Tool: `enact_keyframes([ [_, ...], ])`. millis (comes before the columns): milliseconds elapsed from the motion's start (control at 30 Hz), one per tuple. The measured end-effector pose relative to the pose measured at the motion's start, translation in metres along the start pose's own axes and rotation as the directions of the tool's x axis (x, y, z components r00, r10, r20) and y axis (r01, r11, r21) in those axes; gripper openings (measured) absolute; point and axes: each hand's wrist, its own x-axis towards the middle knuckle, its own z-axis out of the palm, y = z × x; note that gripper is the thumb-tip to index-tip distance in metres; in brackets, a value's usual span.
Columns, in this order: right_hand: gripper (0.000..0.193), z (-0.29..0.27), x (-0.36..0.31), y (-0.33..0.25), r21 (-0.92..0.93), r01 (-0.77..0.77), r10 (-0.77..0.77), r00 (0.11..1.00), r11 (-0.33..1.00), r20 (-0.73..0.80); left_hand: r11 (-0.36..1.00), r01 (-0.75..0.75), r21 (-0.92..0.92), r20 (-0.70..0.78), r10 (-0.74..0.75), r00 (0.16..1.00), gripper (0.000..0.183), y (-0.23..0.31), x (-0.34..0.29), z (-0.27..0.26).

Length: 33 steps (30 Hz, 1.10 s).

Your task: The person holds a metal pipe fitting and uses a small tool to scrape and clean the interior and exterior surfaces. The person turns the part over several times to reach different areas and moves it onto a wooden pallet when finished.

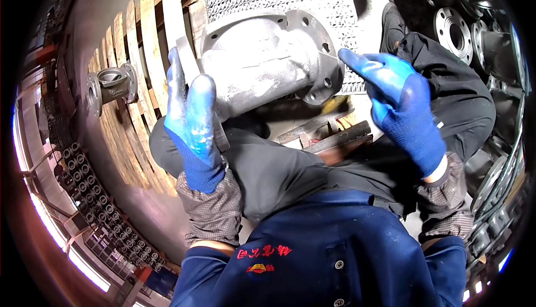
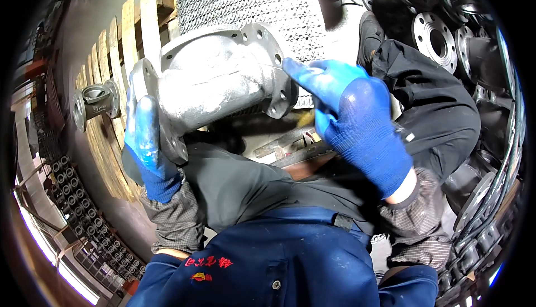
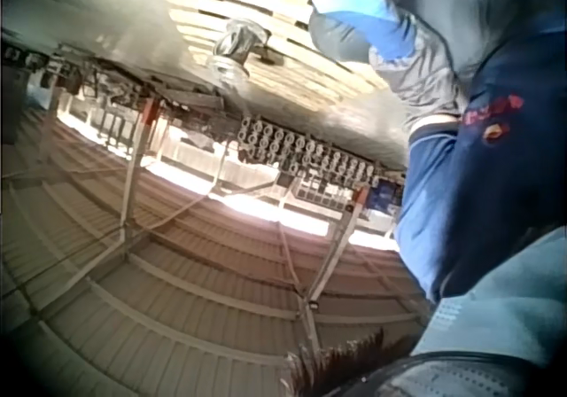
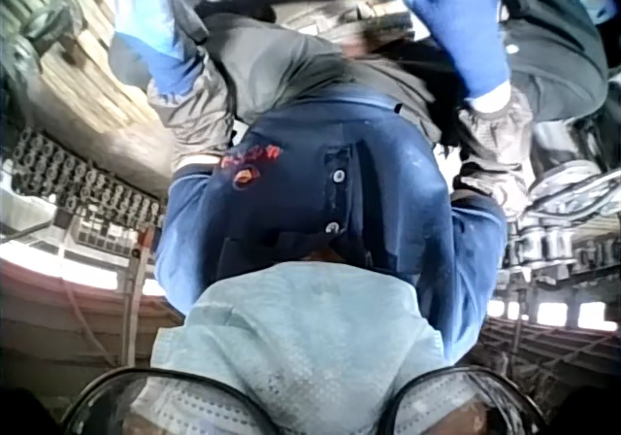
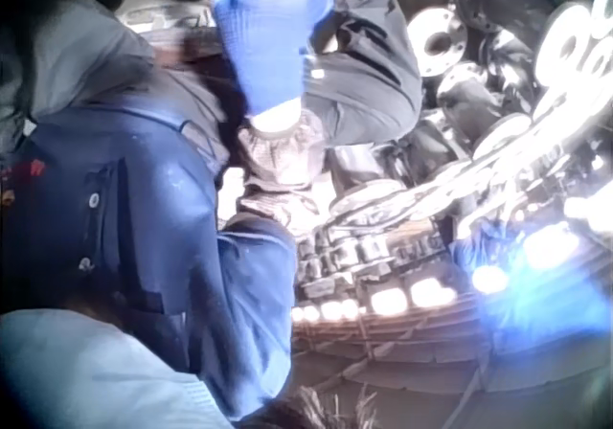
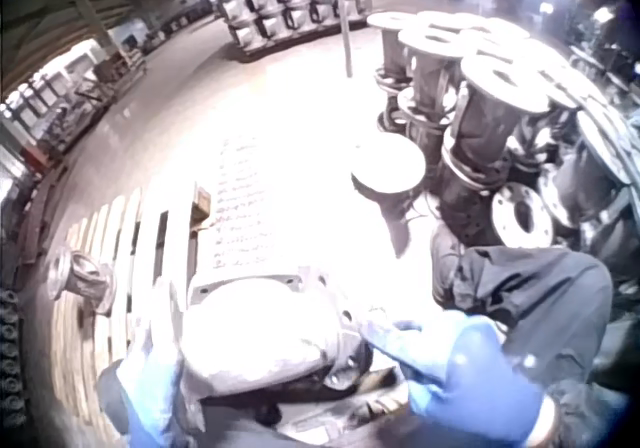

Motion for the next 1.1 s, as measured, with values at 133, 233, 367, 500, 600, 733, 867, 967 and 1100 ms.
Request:
enact_keyframes([
  [133,0.05,-0.01,0.023,0.006,-0.282,0.254,-0.216,0.964,0.925,0.157,0.991,0.062,-0.115,-0.017,-0.065,0.998,0.06,0.0,0.012,-0.006],
  [233,0.041,-0.012,0.038,0.005,-0.328,0.34,-0.269,0.932,0.881,0.244,0.692,-0.429,0.581,0.253,0.347,0.903,0.047,-0.02,0.005,-0.025],
  [367,0.032,-0.007,0.054,0.01,-0.391,0.495,-0.403,0.866,0.776,0.296,0.729,-0.4,0.555,0.276,0.292,0.916,0.056,-0.019,0.015,-0.027],
  [500,0.025,-0.003,0.063,0.009,-0.379,0.518,-0.465,0.855,0.767,0.229,0.839,-0.332,0.432,0.185,0.278,0.943,0.056,-0.022,0.021,-0.019],
  [600,0.021,-0.009,0.066,0.005,-0.464,0.548,-0.44,0.836,0.696,0.326,0.935,-0.258,0.243,0.025,0.259,0.965,0.05,-0.024,0.018,-0.003],
  [733,0.034,-0.023,0.06,0.002,-0.266,0.314,-0.269,0.944,0.911,0.193,0.919,-0.25,0.305,0.2,0.195,0.96,0.05,-0.009,0.014,-0.014],
  [867,0.044,-0.006,0.019,-0.003,0.29,-0.223,0.177,0.968,0.931,0.175,0.925,-0.204,0.32,0.139,0.167,0.976,0.045,-0.011,0.011,-0.013],
  [967,0.043,0.027,-0.013,-0.008,0.597,-0.476,0.416,0.875,0.646,0.247,0.866,-0.298,0.402,0.109,0.278,0.954,0.04,-0.022,0.013,-0.007],
  [1100,0.036,0.029,-0.015,-0.019,0.671,-0.482,0.567,0.816,0.563,0.111,0.78,-0.359,0.513,0.088,0.368,0.926,0.033,-0.028,0.012,-0.008],
])
